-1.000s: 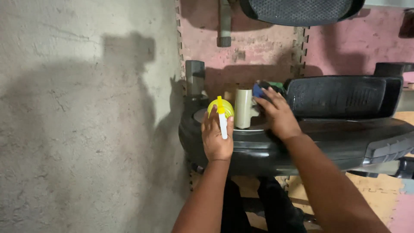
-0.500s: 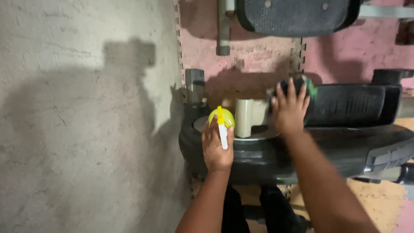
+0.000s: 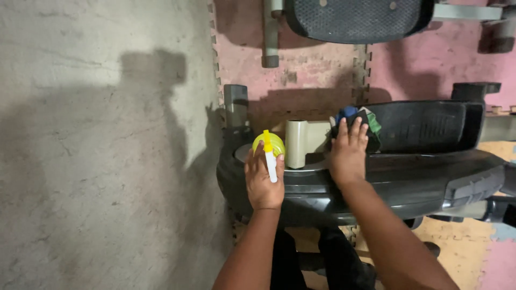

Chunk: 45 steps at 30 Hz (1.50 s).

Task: Cleaning and wiping down several elliptical machines using a spray bottle and a cleaning cloth.

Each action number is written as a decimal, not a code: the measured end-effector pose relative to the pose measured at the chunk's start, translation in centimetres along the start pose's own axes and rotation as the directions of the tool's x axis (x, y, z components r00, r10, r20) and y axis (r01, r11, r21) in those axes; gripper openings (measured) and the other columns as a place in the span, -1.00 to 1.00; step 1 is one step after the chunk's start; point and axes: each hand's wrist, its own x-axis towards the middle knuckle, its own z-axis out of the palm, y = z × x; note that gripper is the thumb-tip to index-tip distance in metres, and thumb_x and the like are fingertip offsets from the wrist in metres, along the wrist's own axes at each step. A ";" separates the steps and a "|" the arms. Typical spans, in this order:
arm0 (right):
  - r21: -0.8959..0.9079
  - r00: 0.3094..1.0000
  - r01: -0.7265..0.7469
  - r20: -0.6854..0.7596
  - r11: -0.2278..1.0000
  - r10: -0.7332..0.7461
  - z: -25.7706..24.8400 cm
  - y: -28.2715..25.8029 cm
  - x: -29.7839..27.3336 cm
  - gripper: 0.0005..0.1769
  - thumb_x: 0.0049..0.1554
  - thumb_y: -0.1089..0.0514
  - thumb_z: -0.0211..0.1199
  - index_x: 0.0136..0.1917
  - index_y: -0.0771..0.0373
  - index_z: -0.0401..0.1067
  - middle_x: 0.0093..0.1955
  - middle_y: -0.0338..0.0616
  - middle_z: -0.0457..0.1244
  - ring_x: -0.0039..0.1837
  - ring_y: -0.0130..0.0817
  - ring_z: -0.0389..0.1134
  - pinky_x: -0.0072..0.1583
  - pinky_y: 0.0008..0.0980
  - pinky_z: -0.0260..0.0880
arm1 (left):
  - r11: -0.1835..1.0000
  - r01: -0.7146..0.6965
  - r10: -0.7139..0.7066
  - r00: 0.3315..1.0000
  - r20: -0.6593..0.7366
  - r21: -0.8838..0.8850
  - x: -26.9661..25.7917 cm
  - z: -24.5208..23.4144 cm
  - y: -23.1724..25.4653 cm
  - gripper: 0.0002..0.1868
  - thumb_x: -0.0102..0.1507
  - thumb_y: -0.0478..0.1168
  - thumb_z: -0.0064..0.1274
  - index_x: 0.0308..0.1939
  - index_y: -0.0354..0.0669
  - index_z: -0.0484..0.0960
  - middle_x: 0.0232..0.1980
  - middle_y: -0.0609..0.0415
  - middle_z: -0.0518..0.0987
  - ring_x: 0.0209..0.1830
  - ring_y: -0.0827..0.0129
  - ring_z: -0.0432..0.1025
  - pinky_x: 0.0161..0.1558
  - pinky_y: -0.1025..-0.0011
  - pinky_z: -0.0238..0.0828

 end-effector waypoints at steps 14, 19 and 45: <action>0.074 0.971 -0.080 -0.218 0.994 0.094 -0.7 -6.2 3.7 -0.41 0.36 0.03 0.16 0.56 0.31 0.21 0.63 0.13 0.05 0.67 0.24 -0.07 0.54 0.42 -0.17 | 1.000 0.019 -0.018 0.999 0.037 -0.025 0.2 -0.5 0.5 -0.39 0.38 0.07 0.01 0.41 -0.20 0.40 0.39 -0.11 0.46 0.40 -0.15 0.30 0.36 0.05 0.24; 0.291 0.990 0.114 -0.114 0.950 -0.084 -2.7 -8.7 1.6 -0.51 0.33 0.16 0.12 0.50 0.26 0.26 0.57 0.09 0.13 0.65 0.14 0.01 0.57 0.31 -0.19 | 0.999 0.032 -0.032 0.999 0.028 -0.003 0.3 -0.2 0.5 -0.38 0.38 0.07 -0.01 0.42 -0.22 0.39 0.41 -0.14 0.44 0.41 -0.17 0.28 0.37 0.07 0.22; -0.074 0.496 -0.618 0.736 0.783 0.461 -18.4 -3.0 -1.9 -0.44 0.35 -0.23 -0.02 0.27 0.15 0.59 0.16 0.12 0.44 0.16 0.11 0.53 0.24 -0.05 0.46 | 1.000 0.016 -0.017 0.999 0.046 0.009 -0.5 0.1 -0.4 -0.61 0.41 0.04 0.00 0.15 -0.14 0.55 0.18 -0.12 0.54 0.24 -0.06 0.40 0.29 0.02 0.28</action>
